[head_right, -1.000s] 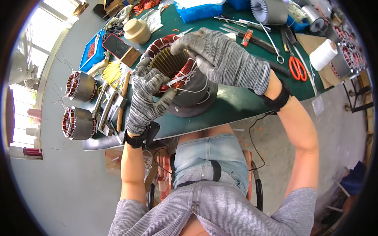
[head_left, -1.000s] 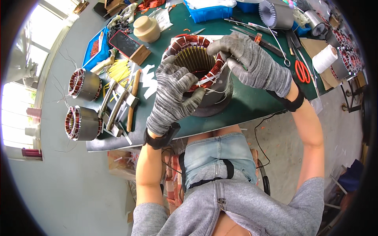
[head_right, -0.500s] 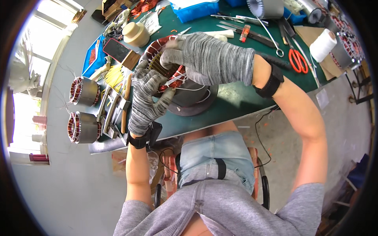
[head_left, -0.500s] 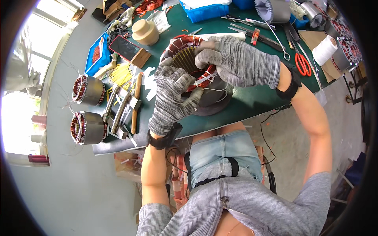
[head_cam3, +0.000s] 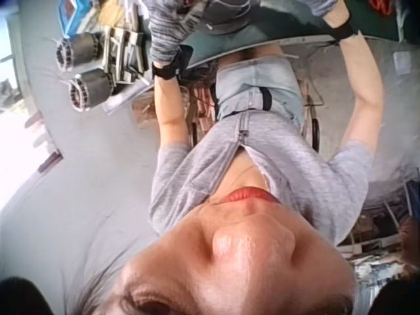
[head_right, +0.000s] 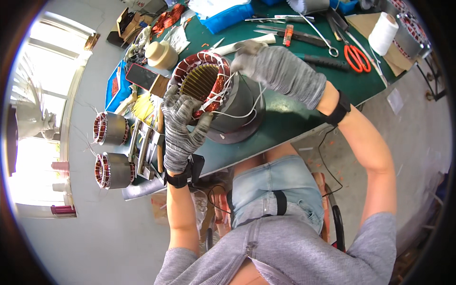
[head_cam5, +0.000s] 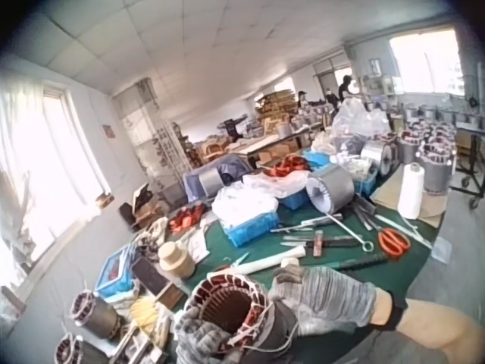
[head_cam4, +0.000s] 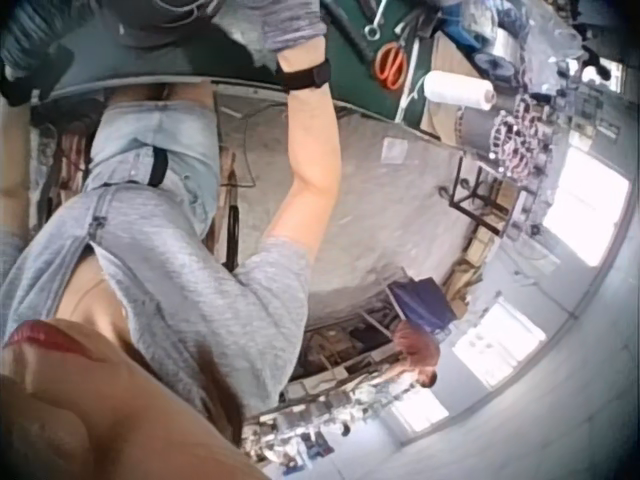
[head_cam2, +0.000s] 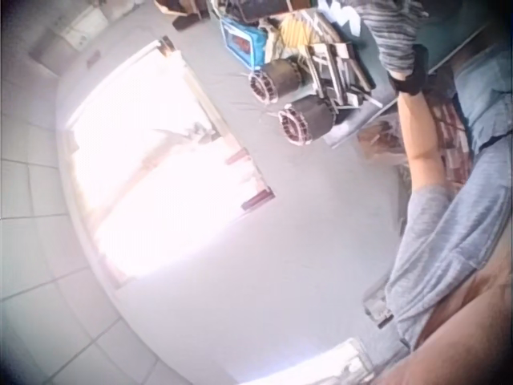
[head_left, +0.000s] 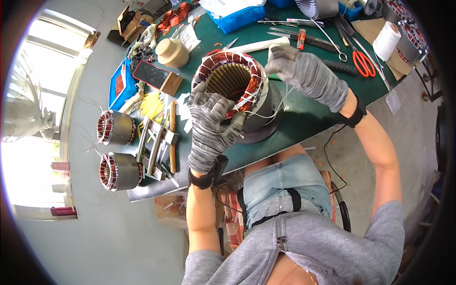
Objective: The person cuts a length of white tape with scissors, burns the end of a wire with a lighter, and then wraps the tape around the copper coils of a motor stator. They repeatedly thread the tape through the stator core, pulling it tight and knotting it to secure the windings.
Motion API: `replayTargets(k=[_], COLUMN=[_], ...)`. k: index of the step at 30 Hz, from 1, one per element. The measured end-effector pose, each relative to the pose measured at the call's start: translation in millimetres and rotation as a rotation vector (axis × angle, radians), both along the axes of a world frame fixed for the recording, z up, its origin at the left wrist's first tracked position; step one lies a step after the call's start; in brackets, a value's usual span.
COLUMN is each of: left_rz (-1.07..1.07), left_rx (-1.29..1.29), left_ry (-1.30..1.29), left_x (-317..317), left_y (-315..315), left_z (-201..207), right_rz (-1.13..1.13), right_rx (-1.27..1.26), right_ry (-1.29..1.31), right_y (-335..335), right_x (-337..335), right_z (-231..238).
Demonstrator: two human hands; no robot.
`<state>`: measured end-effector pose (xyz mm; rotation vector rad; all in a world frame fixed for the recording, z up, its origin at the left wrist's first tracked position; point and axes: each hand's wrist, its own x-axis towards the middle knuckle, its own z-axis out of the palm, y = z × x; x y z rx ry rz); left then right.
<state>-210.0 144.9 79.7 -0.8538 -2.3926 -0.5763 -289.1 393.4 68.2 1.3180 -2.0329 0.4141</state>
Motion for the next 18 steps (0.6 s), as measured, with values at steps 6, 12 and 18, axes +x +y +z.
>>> replayTargets(k=[6, 12, 18], left_rz=[0.031, 0.068, 0.073], left_rx=[0.039, 0.081, 0.066], left_ry=[0.007, -0.025, 0.121], left_x=[2, 4, 3], left_y=[3, 5, 7], left_z=[-5, -9, -10], right_rz=[-0.058, -0.142, -0.103], right_rx=[-0.439, -0.446, -0.434], right_ry=[-0.507, -0.465, -0.395], right_y=[0, -22, -29], right_x=[34, 39, 43], right_z=[-15, -26, -24])
